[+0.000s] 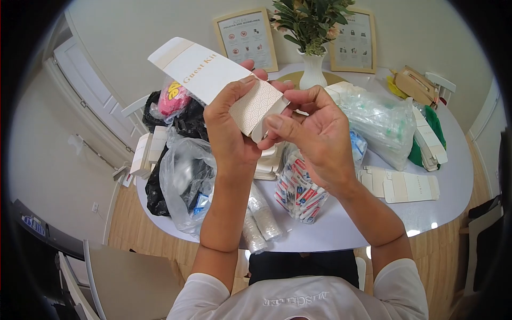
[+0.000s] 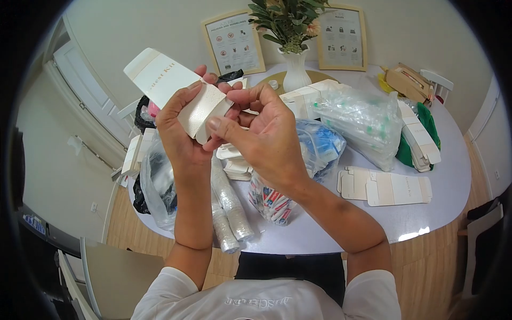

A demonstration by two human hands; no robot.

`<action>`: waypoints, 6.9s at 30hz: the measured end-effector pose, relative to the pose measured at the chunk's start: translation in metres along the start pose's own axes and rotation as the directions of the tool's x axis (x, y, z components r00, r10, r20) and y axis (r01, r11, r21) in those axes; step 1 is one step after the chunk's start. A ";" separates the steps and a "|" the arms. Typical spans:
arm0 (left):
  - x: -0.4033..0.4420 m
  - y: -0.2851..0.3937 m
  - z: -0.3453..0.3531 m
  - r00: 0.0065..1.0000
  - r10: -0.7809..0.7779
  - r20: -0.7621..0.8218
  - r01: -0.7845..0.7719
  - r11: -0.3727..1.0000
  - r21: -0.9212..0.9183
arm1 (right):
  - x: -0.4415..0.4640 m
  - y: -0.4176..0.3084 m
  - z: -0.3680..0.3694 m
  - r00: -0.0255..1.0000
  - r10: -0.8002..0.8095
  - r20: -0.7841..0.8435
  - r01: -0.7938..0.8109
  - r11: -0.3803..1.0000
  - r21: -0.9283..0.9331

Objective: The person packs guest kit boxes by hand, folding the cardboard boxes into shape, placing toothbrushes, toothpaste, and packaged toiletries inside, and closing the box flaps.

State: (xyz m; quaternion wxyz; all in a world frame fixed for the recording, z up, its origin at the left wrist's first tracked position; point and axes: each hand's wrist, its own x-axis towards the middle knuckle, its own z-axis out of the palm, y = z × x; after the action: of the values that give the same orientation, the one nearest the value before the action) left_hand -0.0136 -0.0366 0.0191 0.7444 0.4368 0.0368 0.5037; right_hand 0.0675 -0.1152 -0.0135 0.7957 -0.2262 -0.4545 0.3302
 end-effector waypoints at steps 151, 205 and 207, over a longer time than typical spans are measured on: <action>-0.067 -0.020 -0.071 0.922 -0.064 0.383 -0.012 0.981 0.192 | 0.057 -0.059 0.024 0.955 0.082 0.284 0.061 0.885 -0.461; -0.149 0.023 -0.147 0.995 -0.003 0.102 0.000 1.000 0.026 | 0.038 0.209 0.064 0.625 0.589 0.512 0.368 0.356 -0.859; -0.144 0.022 -0.158 0.992 0.029 0.124 -0.025 0.999 -0.034 | 0.042 0.178 0.069 0.671 0.530 0.518 0.239 0.507 -0.828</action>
State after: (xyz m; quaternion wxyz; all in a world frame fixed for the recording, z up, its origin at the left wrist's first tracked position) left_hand -0.1779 -0.0500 -0.1191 0.7454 0.4556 -0.0239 0.4860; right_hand -0.0339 0.0404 -0.0733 0.2943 -0.4754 -0.8051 0.1978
